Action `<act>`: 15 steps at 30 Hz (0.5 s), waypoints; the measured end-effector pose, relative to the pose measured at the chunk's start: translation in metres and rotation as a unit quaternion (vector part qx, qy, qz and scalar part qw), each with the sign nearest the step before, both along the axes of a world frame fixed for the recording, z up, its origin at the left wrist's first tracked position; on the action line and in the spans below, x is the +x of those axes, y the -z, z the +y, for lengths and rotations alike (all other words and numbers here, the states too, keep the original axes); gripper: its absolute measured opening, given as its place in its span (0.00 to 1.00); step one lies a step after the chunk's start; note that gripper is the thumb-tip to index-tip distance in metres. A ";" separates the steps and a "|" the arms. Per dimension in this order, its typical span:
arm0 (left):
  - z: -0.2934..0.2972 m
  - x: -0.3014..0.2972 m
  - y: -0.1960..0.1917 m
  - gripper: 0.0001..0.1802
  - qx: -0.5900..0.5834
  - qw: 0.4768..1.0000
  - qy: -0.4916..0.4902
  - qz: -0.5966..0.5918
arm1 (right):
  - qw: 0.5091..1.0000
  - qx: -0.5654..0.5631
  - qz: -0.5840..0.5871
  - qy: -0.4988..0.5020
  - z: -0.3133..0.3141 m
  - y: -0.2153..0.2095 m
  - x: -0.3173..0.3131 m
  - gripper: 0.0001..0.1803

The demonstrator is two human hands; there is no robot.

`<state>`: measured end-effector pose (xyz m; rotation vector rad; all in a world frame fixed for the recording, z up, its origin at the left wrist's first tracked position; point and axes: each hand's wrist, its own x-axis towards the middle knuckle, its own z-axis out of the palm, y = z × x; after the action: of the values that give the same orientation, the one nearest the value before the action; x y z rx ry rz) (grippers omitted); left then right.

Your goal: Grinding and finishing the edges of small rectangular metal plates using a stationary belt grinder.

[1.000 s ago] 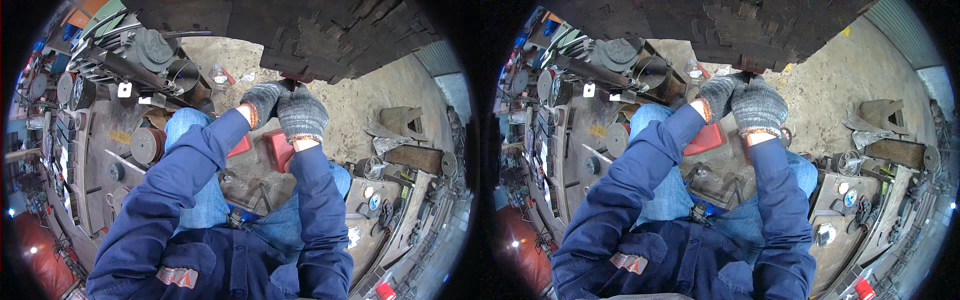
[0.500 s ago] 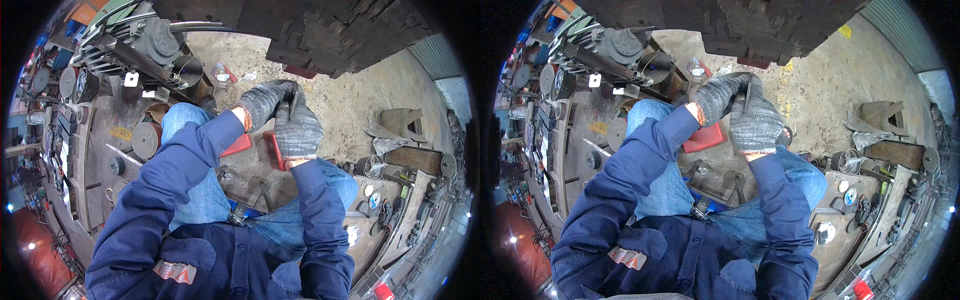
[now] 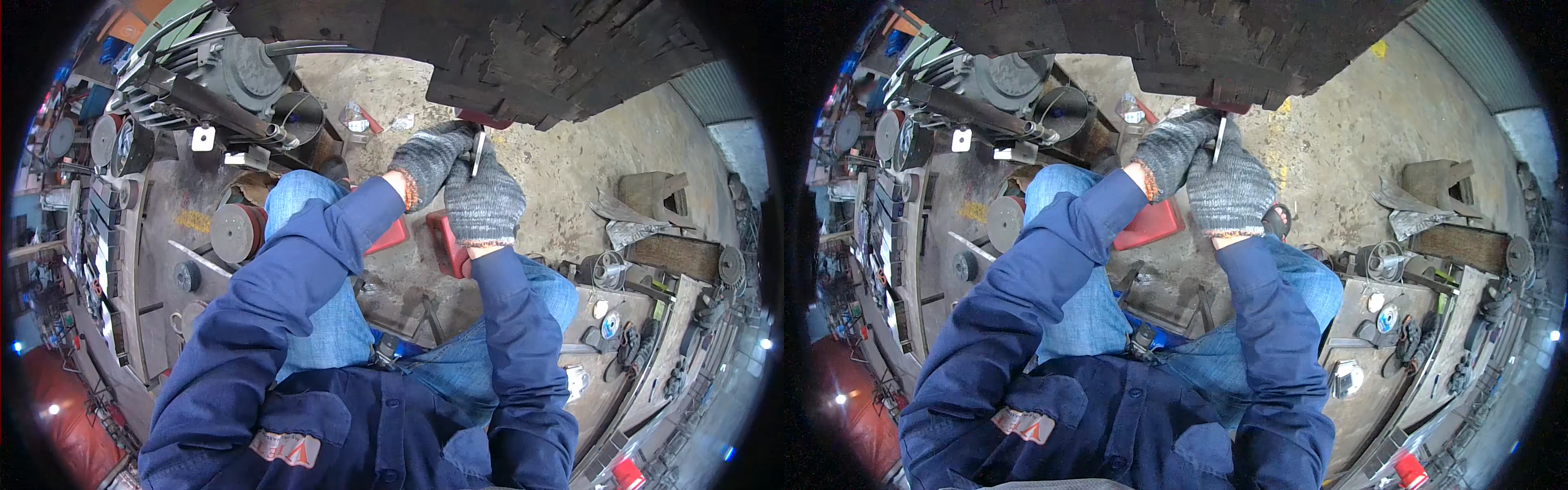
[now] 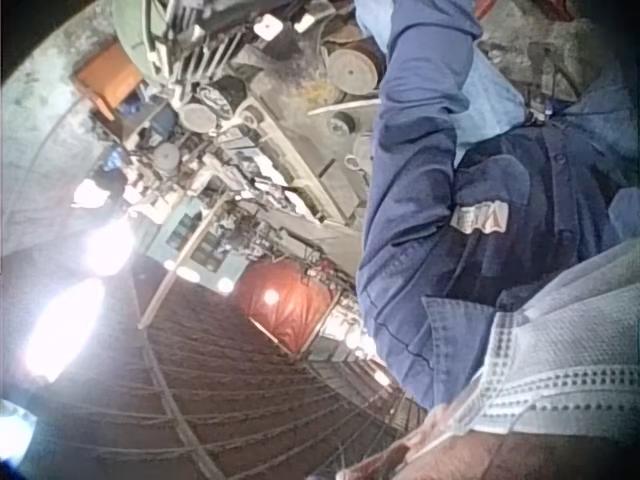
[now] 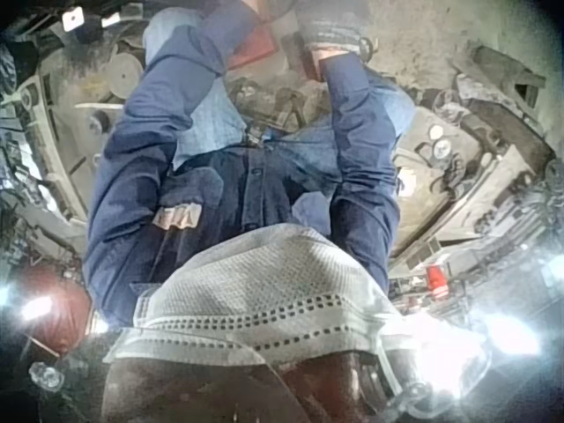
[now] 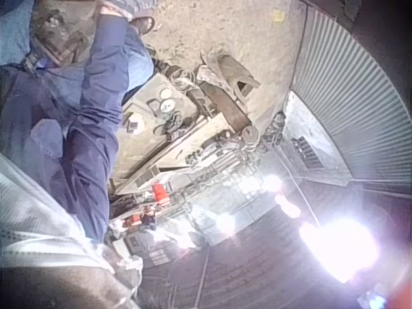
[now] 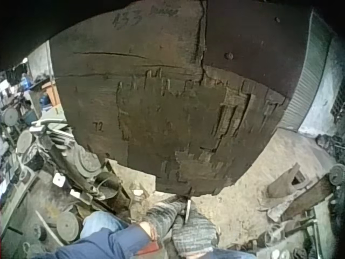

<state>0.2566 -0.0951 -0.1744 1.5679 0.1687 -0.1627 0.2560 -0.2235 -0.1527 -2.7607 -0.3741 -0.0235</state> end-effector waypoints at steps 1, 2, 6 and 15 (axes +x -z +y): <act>0.000 0.001 0.002 0.21 0.028 1.000 -0.002 -0.005 | 1.000 0.010 0.007 -0.001 0.001 0.001 0.002 0.27; 0.001 0.002 0.002 0.22 0.055 0.998 -0.005 -0.010 | 1.000 0.021 0.014 -0.002 0.001 0.002 0.003 0.27; 0.009 0.001 0.019 0.23 0.350 0.915 0.020 -0.201 | 0.998 0.032 0.056 0.004 0.008 -0.011 0.006 0.25; 0.006 0.009 0.023 0.24 0.378 0.909 0.057 -0.163 | 0.996 -0.013 0.086 0.006 0.008 -0.005 0.017 0.23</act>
<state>0.2657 -0.0886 -0.1977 2.3555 -0.1473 0.0955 0.2731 -0.2154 -0.1481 -2.7646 -0.3144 0.2175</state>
